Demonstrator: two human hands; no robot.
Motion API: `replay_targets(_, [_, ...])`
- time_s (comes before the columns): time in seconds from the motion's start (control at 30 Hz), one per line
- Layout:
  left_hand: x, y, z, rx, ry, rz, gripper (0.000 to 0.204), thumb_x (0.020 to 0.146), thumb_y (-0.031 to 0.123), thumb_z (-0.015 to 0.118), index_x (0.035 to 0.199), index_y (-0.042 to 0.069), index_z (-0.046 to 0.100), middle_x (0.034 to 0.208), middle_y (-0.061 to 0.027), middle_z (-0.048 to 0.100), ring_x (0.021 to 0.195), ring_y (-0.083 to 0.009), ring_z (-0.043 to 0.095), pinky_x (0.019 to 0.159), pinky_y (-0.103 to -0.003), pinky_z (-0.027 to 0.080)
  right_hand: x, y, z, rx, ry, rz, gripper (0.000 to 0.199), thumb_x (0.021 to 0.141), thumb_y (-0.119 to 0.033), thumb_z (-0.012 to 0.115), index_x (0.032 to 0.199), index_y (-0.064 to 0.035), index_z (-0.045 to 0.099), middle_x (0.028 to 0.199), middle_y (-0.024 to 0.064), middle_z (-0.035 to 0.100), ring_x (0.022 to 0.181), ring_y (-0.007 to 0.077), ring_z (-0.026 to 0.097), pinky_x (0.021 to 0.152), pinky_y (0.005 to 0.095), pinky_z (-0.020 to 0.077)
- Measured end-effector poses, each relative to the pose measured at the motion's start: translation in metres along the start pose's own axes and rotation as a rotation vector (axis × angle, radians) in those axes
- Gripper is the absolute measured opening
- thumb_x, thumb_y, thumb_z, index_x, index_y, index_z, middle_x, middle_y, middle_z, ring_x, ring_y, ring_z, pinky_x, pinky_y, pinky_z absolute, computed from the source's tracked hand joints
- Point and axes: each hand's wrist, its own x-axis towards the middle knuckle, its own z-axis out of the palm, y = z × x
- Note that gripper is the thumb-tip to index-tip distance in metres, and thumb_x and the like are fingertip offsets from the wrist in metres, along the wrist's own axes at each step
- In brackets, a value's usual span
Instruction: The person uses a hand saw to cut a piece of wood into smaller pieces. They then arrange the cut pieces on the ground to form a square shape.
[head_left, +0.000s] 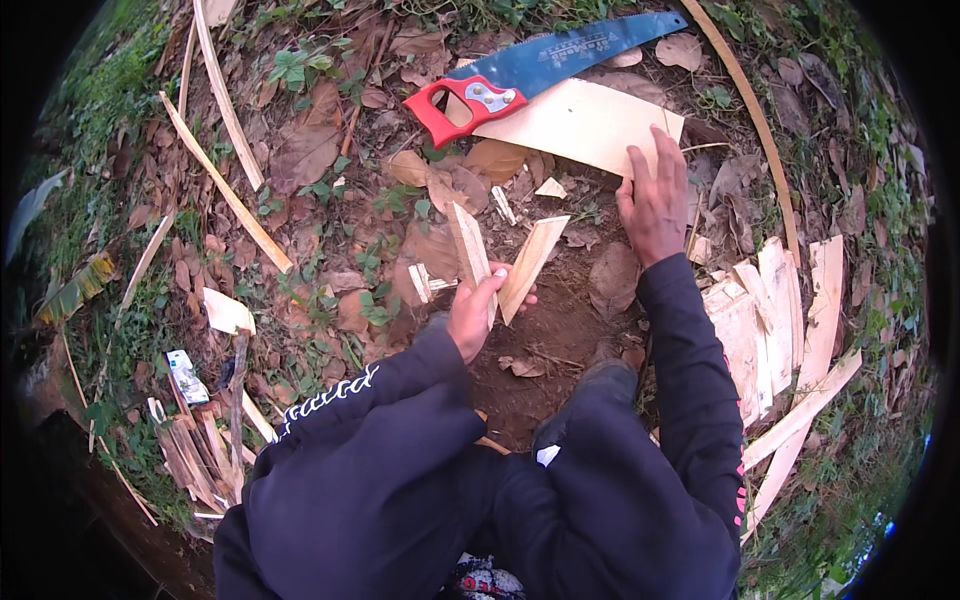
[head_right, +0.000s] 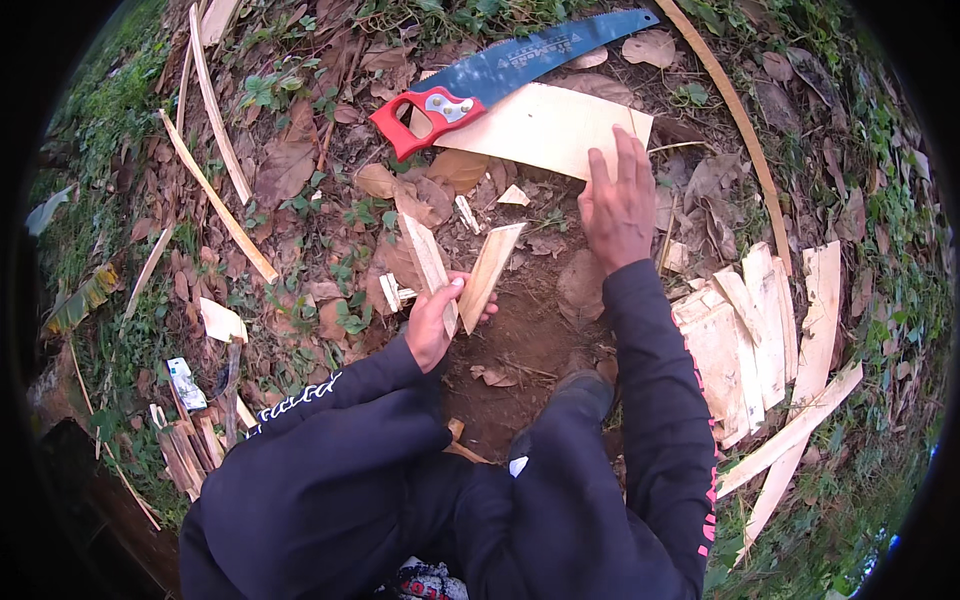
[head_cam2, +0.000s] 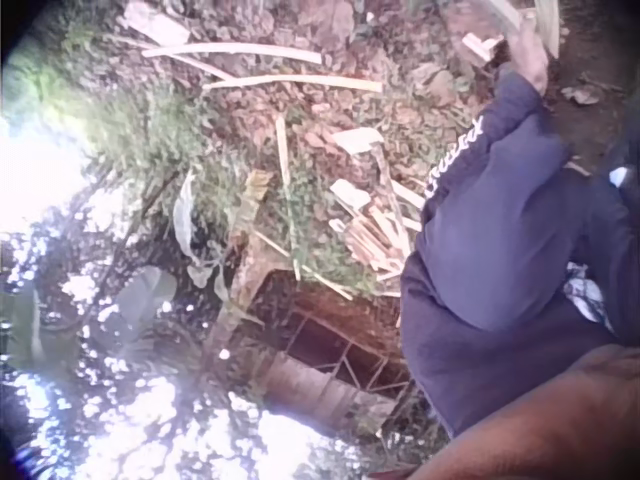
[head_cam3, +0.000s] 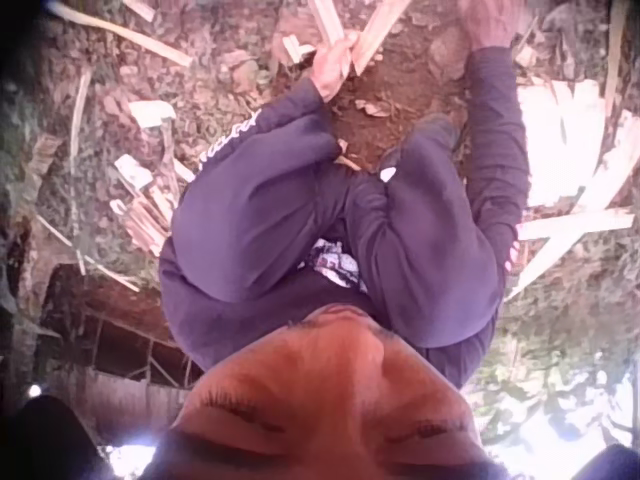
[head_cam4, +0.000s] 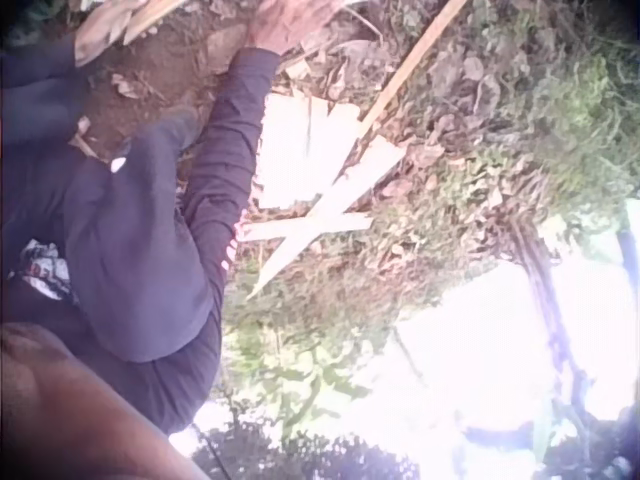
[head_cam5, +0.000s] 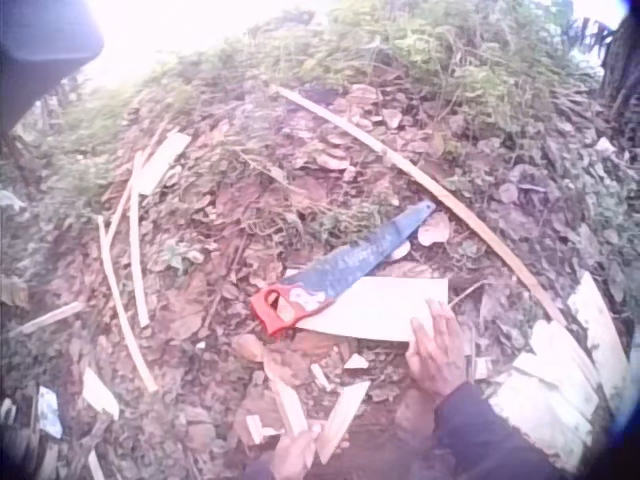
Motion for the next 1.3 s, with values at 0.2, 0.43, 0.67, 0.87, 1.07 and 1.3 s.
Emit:
replay_targets(0.2, [-0.012,-0.044,-0.003,0.325,-0.299,-0.223,0.041,0.107,0.04,0.046,0.126,0.006,0.061,0.099,-0.0024,0.061,0.084,-0.0078,0.061,0.075,-0.024,0.049,-0.056,-0.019,-0.064,0.636,-0.142,0.385,0.026,0.089,-0.011,0.066,0.111,0.0012,0.061,0.107,0.0191,0.062,0.104,0.0361,0.06,0.092,0.0438,0.0479])
replay_targets(0.43, [-0.002,-0.026,-0.003,0.639,-0.164,0.16,0.05,0.102,0.03,0.061,0.134,0.001,0.035,0.085,-0.0053,0.06,0.078,-0.0138,0.065,0.063,-0.031,0.054,-0.175,-0.067,-0.047,0.321,-0.238,0.399,0.038,0.086,-0.015,0.07,0.119,-0.0028,0.058,0.111,0.0163,0.056,0.106,0.0351,0.056,0.09,0.0446,0.045])
replay_targets(0.67, [0.02,0.033,-0.033,1.072,-0.172,0.389,0.048,0.099,0.028,0.062,0.134,-0.001,0.048,0.102,-0.0145,0.069,0.086,-0.0183,0.069,0.079,-0.036,0.053,-0.161,-0.07,-0.032,0.259,-0.215,0.298,0.046,0.081,-0.012,0.067,0.125,-0.0028,0.056,0.107,0.0155,0.054,0.103,0.0349,0.055,0.087,0.0451,0.0458])
replay_targets(0.87, [0.016,0.05,-0.025,0.992,-0.11,0.387,0.046,0.095,0.024,0.06,0.132,-0.002,0.051,0.104,-0.0259,0.067,0.098,-0.0366,0.068,0.087,-0.041,0.05,-0.094,-0.062,-0.067,0.72,-0.274,0.569,0.037,0.09,-0.003,0.053,0.126,0.0004,0.056,0.105,0.0242,0.06,0.097,0.0392,0.061,0.09,0.0469,0.0487])
replay_targets(1.07, [0.046,0.039,0.001,1.209,-0.057,0.83,0.048,0.09,0.019,0.063,0.133,0.001,0.052,0.106,-0.0241,0.058,0.092,-0.0402,0.063,0.084,-0.045,0.051,-0.067,-0.031,-0.019,0.533,-0.117,0.232,0.03,0.095,-0.007,0.056,0.125,-0.0016,0.056,0.113,0.0208,0.058,0.1,0.0383,0.059,0.089,0.0458,0.0487])
replay_targets(1.3, [0.064,0.018,0.008,1.389,-0.001,0.823,0.052,0.088,0.021,0.07,0.134,0.004,0.054,0.106,-0.0194,0.051,0.088,-0.0378,0.061,0.079,-0.047,0.052,-0.078,-0.04,-0.008,0.232,-0.089,0.096,0.047,0.085,-0.004,0.065,0.131,-0.0011,0.054,0.124,0.0156,0.057,0.112,0.0329,0.053,0.1,0.0427,0.044])
